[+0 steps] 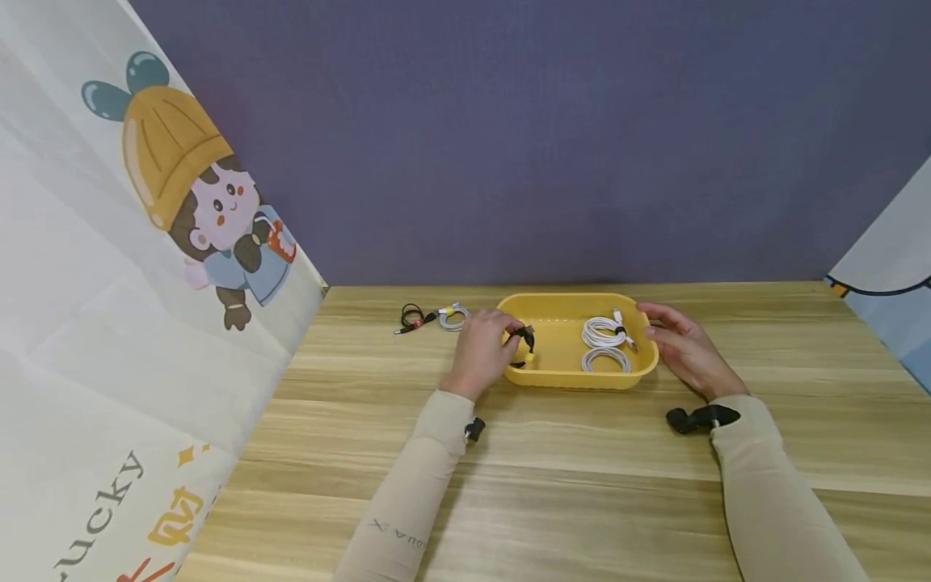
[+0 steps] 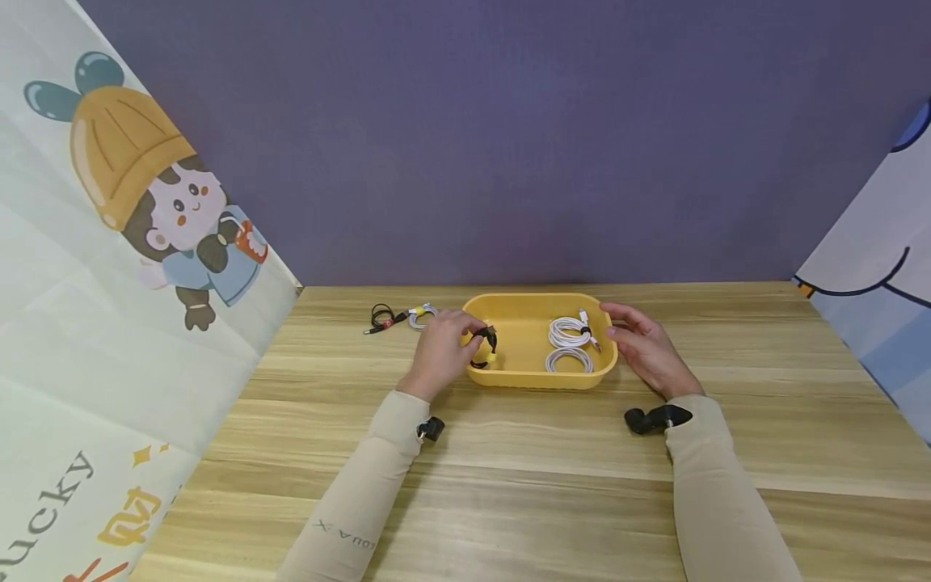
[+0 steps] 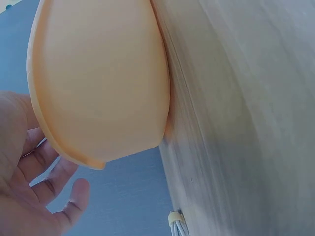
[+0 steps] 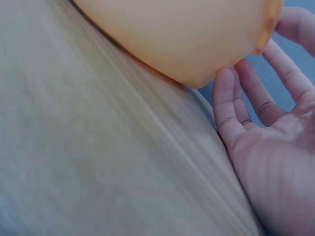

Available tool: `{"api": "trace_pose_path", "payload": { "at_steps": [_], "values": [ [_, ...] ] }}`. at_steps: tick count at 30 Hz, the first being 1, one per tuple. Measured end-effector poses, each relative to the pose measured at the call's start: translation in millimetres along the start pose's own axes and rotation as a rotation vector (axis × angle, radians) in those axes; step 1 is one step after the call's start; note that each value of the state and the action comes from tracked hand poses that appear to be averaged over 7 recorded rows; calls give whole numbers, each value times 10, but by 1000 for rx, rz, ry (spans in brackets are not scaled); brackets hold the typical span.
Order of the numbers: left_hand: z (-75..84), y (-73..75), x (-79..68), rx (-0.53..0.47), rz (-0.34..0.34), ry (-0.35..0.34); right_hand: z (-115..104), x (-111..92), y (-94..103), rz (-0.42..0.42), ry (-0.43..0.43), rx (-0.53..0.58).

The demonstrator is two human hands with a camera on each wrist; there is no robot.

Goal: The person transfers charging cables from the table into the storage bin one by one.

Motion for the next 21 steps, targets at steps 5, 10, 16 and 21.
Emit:
{"api": "trace_pose_path", "payload": {
  "at_steps": [5,10,16,21],
  "values": [
    [17,-29,-6,23,-17,-8,-2,-4,-1,4,-5,3],
    [28,-63,-16,23,-41,-1,-3,-5,0,12,-9,-6],
    [50,-83,-23,23,-70,2,-6,-6,-8,12,-6,-11],
    [58,-115,-29,31,-102,5,16,-3,6,18,-11,-13]
  ]
}}
Point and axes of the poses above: each hand's wrist, its own x-axis towards the middle knuckle, its own y-axis out of the back of the hand, z = x × y, the point moved 10 cm from there along x, towards the middle knuckle, and after that the axes turned 9 degrees about -y, right-handed, at the moved point
